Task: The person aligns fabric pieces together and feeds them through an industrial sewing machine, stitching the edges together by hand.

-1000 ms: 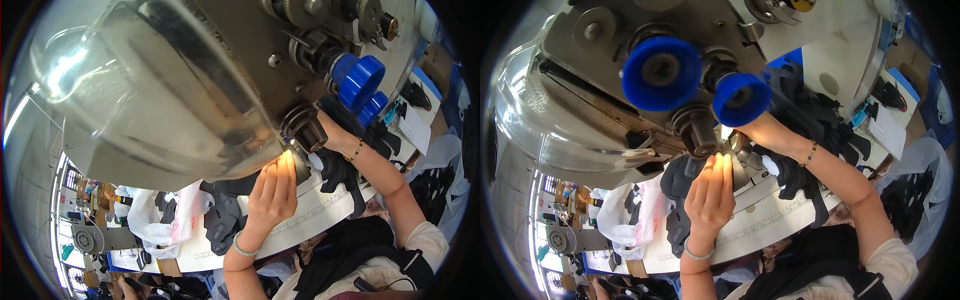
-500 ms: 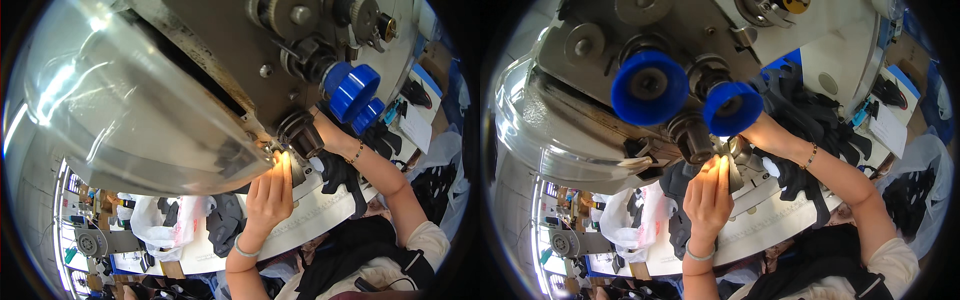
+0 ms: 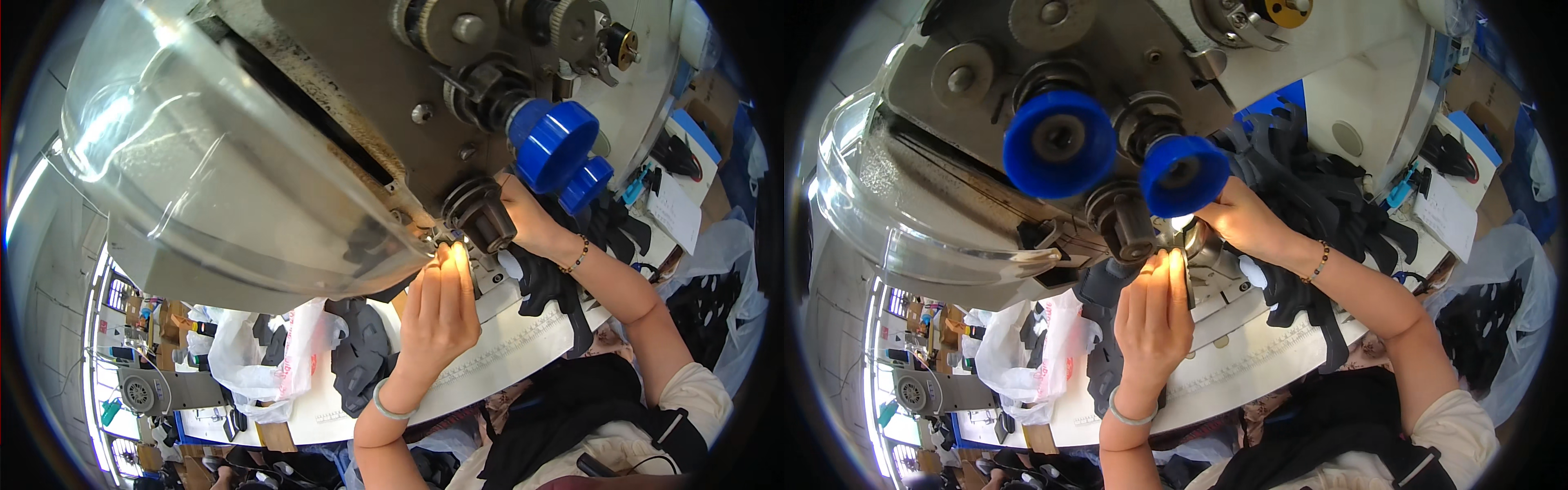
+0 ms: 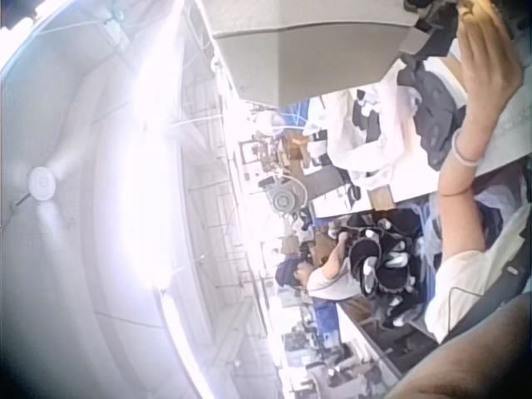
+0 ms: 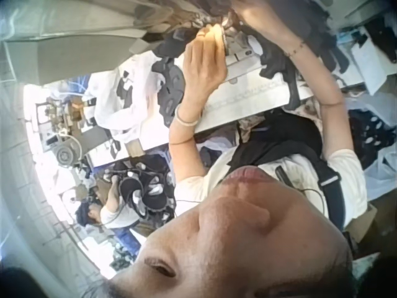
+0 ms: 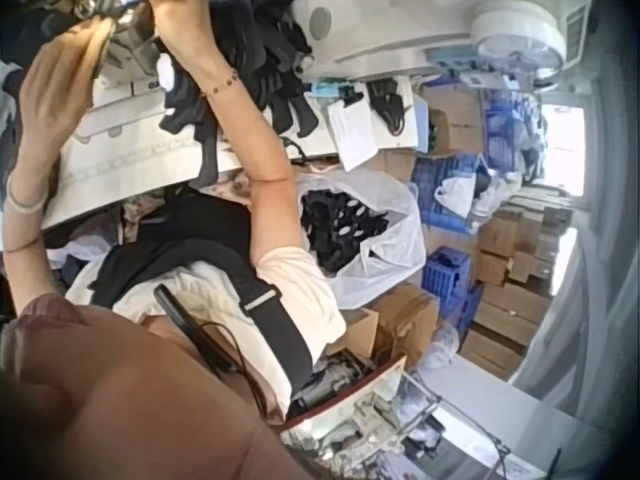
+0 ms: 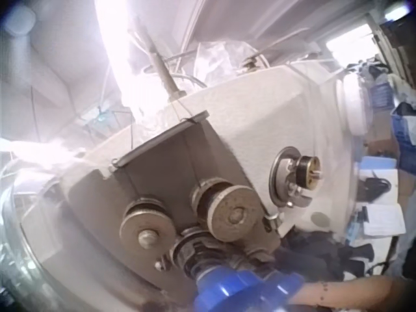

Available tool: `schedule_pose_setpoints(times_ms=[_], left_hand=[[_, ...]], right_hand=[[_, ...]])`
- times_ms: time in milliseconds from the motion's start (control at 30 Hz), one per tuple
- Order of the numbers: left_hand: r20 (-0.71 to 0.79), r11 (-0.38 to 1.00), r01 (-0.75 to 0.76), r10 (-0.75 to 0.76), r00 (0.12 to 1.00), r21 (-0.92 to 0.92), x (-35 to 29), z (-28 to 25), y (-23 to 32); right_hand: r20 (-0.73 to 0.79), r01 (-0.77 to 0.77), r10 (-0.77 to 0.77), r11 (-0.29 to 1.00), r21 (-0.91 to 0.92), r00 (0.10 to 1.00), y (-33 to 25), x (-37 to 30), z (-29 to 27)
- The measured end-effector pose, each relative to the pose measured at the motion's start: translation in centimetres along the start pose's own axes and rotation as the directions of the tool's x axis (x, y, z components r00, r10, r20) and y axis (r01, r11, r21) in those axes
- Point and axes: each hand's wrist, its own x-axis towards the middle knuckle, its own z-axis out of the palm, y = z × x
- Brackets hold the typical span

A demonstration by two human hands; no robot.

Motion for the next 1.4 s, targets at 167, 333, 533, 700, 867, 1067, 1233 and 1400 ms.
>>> schedule_pose_setpoints(times_ms=[167,333,533,700,867,1067,1233,1400], left_hand=[[-0.071,0.994,0.070,-0.076,0.995,-0.085,-0.9,0.7,-0.3],[-0.059,0.975,0.053,-0.067,0.996,-0.214,-1.7,0.8,-1.4],[-0.092,0.969,0.097,-0.120,0.988,-0.229,-1.6,0.4,-1.1],[-0.140,0.972,0.058,-0.092,0.986,-0.227,-2.0,0.8,-1.5],[-0.143,0.974,0.085,-0.117,0.983,-0.211,-1.6,0.9,-1.5],[-0.203,0.962,0.111,-0.164,0.965,-0.250,-2.3,1.7,-1.6],[-0.167,0.931,0.167,-0.230,0.959,-0.325,-2.8,1.3,-1.8],[-0.081,0.858,0.284,-0.350,0.933,-0.429,-3.1,0.9,-2.1]], right_hand=[[-0.025,-0.042,0.039,0.989,-0.140,0.999,0.7,-0.4,0.2],[-0.087,0.115,-0.127,0.985,-0.127,0.988,1.4,-1.4,0.9],[-0.091,0.116,-0.147,0.953,-0.281,0.985,-0.4,-2.7,1.6],[-0.153,-0.038,0.011,0.985,-0.170,0.988,-0.2,-3.2,1.5],[-0.190,-0.074,0.044,0.986,-0.153,0.981,0.3,-2.8,1.5],[-0.210,-0.066,0.043,0.993,-0.101,0.977,0.2,-3.2,1.0],[-0.117,-0.284,0.269,0.947,-0.151,0.956,-2.1,-3.3,0.1],[-0.068,-0.248,0.247,0.969,-0.013,0.967,-2.2,-1.5,-2.4]])
